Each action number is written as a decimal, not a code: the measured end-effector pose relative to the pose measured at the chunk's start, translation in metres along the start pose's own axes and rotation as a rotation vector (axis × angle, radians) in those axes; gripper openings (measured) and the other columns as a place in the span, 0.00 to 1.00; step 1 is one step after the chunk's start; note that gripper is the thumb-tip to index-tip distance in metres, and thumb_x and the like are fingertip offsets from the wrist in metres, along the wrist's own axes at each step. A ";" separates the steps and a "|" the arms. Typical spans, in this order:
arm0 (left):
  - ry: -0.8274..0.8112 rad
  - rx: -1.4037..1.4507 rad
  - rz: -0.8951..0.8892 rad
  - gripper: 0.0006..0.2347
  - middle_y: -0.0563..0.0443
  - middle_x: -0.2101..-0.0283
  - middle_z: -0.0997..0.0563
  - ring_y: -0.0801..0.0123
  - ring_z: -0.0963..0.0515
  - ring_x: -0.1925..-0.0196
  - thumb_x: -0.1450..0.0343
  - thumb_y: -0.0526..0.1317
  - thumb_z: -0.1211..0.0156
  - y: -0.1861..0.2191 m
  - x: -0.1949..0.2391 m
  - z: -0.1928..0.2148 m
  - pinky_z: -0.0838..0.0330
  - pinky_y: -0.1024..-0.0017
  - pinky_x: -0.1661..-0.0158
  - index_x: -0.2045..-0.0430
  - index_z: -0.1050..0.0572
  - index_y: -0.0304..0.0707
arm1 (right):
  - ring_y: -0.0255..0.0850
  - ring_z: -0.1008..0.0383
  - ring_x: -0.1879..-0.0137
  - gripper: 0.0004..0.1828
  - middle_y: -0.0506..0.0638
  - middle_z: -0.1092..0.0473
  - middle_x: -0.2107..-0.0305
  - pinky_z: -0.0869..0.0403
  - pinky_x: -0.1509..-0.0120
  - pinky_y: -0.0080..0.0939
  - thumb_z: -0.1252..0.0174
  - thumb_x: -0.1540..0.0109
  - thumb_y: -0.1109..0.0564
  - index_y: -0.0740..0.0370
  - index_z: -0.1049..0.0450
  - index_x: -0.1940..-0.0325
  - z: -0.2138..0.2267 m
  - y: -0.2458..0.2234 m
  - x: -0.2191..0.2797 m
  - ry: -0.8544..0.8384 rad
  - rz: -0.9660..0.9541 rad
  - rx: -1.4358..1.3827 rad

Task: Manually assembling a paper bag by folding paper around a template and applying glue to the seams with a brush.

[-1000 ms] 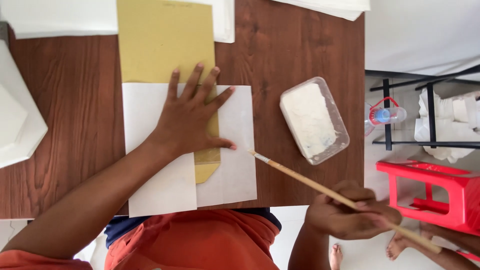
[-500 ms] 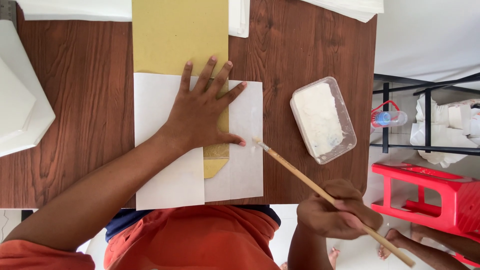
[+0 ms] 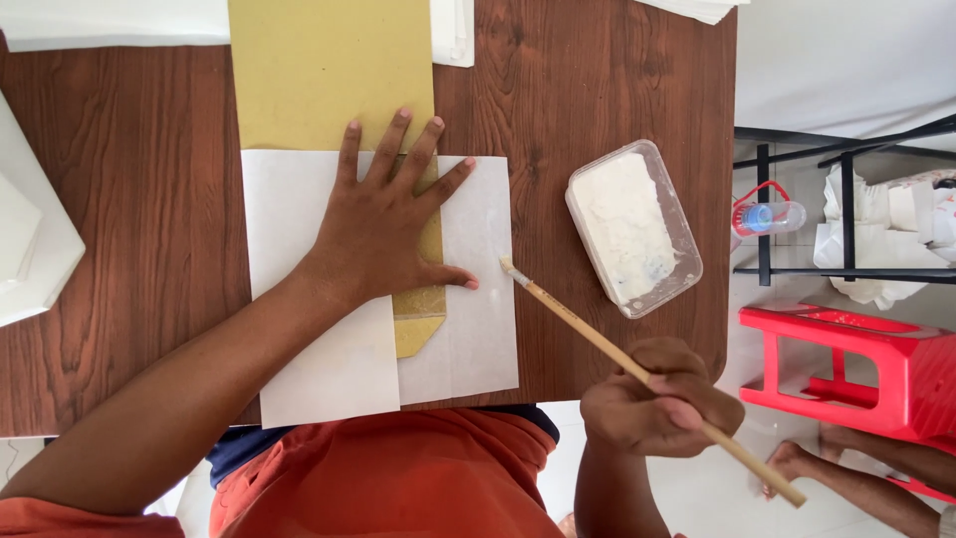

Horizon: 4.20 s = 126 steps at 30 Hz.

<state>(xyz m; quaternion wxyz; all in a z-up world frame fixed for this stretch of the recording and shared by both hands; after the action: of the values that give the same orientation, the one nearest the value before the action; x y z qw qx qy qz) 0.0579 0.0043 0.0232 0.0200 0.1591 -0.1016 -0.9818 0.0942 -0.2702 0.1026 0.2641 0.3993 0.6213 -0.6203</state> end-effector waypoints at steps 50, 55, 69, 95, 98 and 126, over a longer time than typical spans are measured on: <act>-0.021 -0.056 0.014 0.54 0.38 0.23 0.44 0.40 0.53 0.21 0.44 0.87 0.63 -0.001 0.002 -0.006 0.67 0.34 0.30 0.26 0.39 0.54 | 0.39 0.45 0.83 0.18 0.52 0.47 0.79 0.33 0.78 0.39 0.59 0.25 0.56 0.66 0.44 0.67 -0.012 -0.018 -0.043 -0.426 -0.158 0.178; -0.019 -0.060 0.012 0.54 0.38 0.22 0.44 0.40 0.54 0.21 0.43 0.87 0.64 -0.001 0.004 -0.008 0.69 0.34 0.30 0.26 0.39 0.54 | 0.35 0.39 0.81 0.21 0.48 0.40 0.83 0.39 0.76 0.36 0.61 0.23 0.48 0.62 0.39 0.66 -0.071 -0.017 -0.074 -0.623 -0.251 0.249; -0.026 -0.026 0.015 0.54 0.38 0.21 0.48 0.40 0.58 0.20 0.44 0.87 0.63 -0.003 0.003 -0.014 0.73 0.34 0.30 0.26 0.41 0.54 | 0.41 0.36 0.79 0.21 0.48 0.48 0.83 0.41 0.79 0.35 0.54 0.26 0.44 0.62 0.41 0.66 -0.026 -0.011 -0.017 -0.243 0.036 -0.019; -0.205 -0.091 0.039 0.51 0.42 0.20 0.51 0.44 0.56 0.19 0.42 0.85 0.68 0.007 -0.009 -0.003 0.65 0.38 0.29 0.26 0.44 0.59 | 0.38 0.48 0.87 0.21 0.49 0.53 0.87 0.52 0.86 0.34 0.59 0.26 0.42 0.61 0.47 0.64 0.036 -0.002 -0.090 0.256 0.047 0.304; -0.131 -0.141 0.012 0.50 0.40 0.21 0.41 0.39 0.45 0.20 0.43 0.82 0.62 0.011 -0.009 0.003 0.56 0.37 0.29 0.27 0.36 0.55 | 0.41 0.43 0.84 0.22 0.51 0.50 0.88 0.50 0.84 0.36 0.58 0.26 0.43 0.62 0.46 0.65 0.049 0.030 -0.082 0.233 0.057 0.370; -0.157 -0.093 0.051 0.51 0.38 0.21 0.45 0.37 0.49 0.20 0.44 0.82 0.60 0.008 -0.013 0.003 0.58 0.34 0.30 0.27 0.38 0.54 | 0.30 0.57 0.87 0.22 0.42 0.51 0.85 0.54 0.86 0.30 0.48 0.35 0.38 0.55 0.43 0.71 0.065 0.061 -0.087 0.470 -0.464 0.090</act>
<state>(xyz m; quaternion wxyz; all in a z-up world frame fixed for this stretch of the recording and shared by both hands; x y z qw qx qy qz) 0.0692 -0.0021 0.0311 0.0442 0.0778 -0.0613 -0.9941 0.1804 -0.3540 0.1340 -0.0527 0.3907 0.7115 -0.5816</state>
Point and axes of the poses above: each hand's wrist, its own x-axis away from the middle knuckle, its own z-axis out of the back of the hand, y = z × x, the point moved 6 cm from there along -x, towards the middle knuckle
